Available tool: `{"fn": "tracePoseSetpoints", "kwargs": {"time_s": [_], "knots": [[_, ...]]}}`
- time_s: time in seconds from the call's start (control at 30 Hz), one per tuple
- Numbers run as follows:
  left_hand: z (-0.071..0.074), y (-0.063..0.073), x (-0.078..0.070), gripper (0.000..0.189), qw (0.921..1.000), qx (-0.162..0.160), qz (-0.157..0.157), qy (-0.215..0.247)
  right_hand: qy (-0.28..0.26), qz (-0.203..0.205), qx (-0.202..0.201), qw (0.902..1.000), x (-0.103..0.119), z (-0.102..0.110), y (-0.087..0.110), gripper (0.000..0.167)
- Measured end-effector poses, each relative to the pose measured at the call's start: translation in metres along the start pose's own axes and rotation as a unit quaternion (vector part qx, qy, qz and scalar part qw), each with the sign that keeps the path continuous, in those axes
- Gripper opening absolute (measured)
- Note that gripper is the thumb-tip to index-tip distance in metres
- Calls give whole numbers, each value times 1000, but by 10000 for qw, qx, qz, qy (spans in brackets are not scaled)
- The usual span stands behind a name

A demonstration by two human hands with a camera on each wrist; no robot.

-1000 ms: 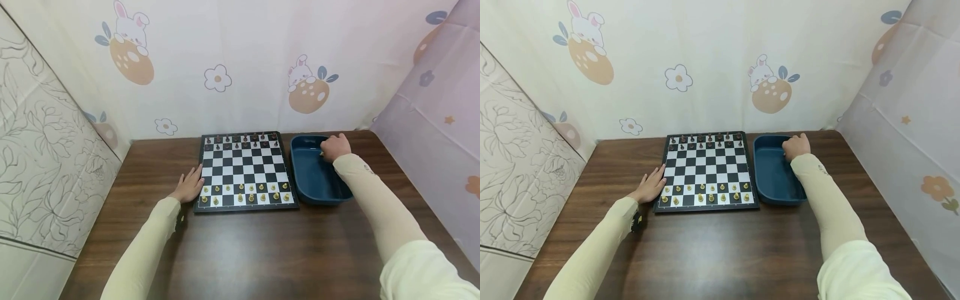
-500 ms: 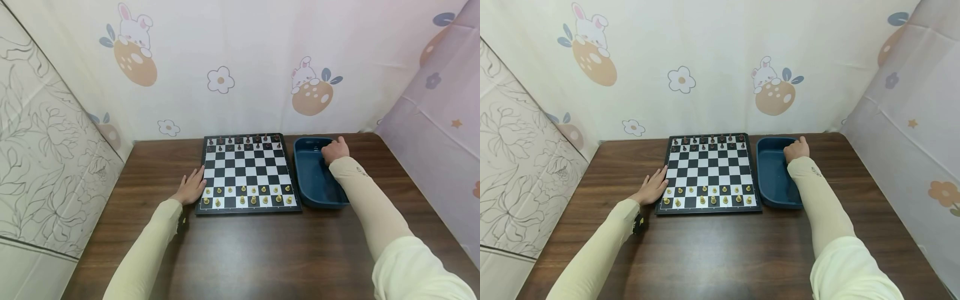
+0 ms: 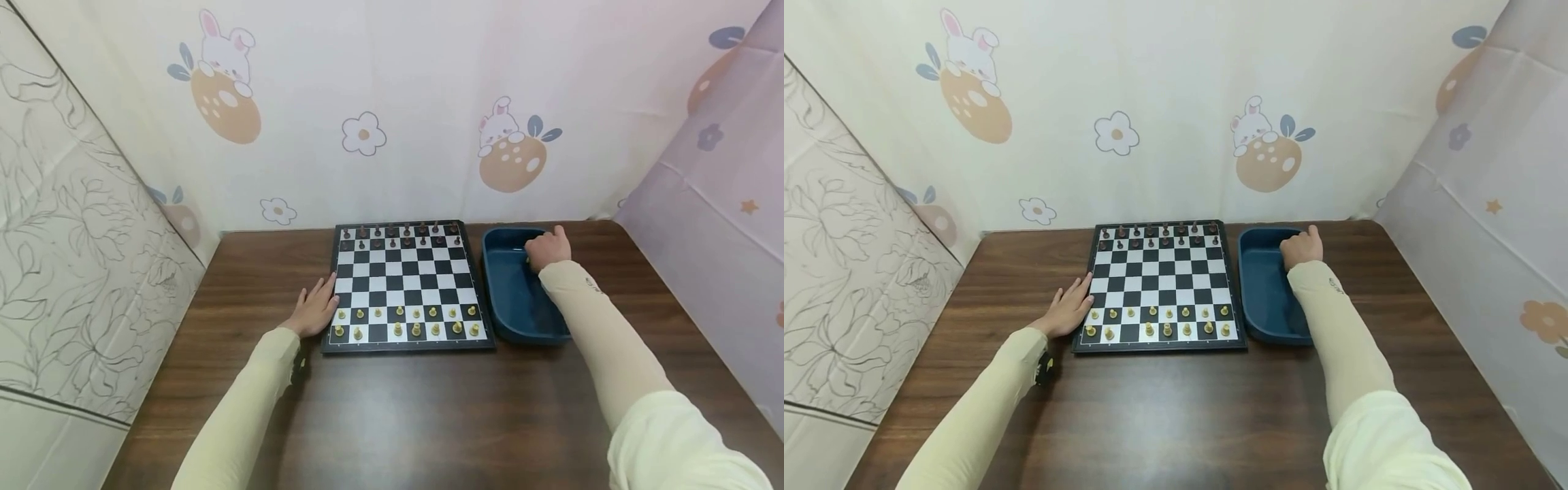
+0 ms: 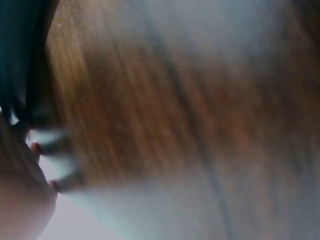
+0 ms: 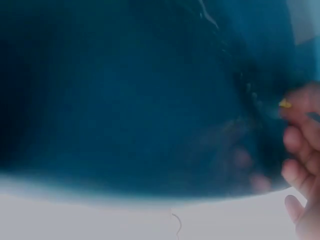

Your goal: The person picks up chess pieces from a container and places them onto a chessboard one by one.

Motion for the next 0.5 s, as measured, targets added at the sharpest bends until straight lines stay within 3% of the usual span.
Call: {"fn": "tracePoseSetpoints", "kwargs": {"time_s": [0.17,0.5], "knots": [[2,-3,-1,60,10000,-41,-42,-9,-236,98,-359,9990,2,16,3,39],[-2,-2,1,60,10000,18,-72,26,-450,485,-648,9957,0,19,0,34]]}}
Point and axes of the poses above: each hand's wrist, its own y-axis away from the middle knuckle, its own z-axis out of the back of the hand, x = y × z, the point moved 7 cm from there along -y, towards the middle knuckle, and after that the axes turned 9 degrees about -x, right-handed, at the moved point
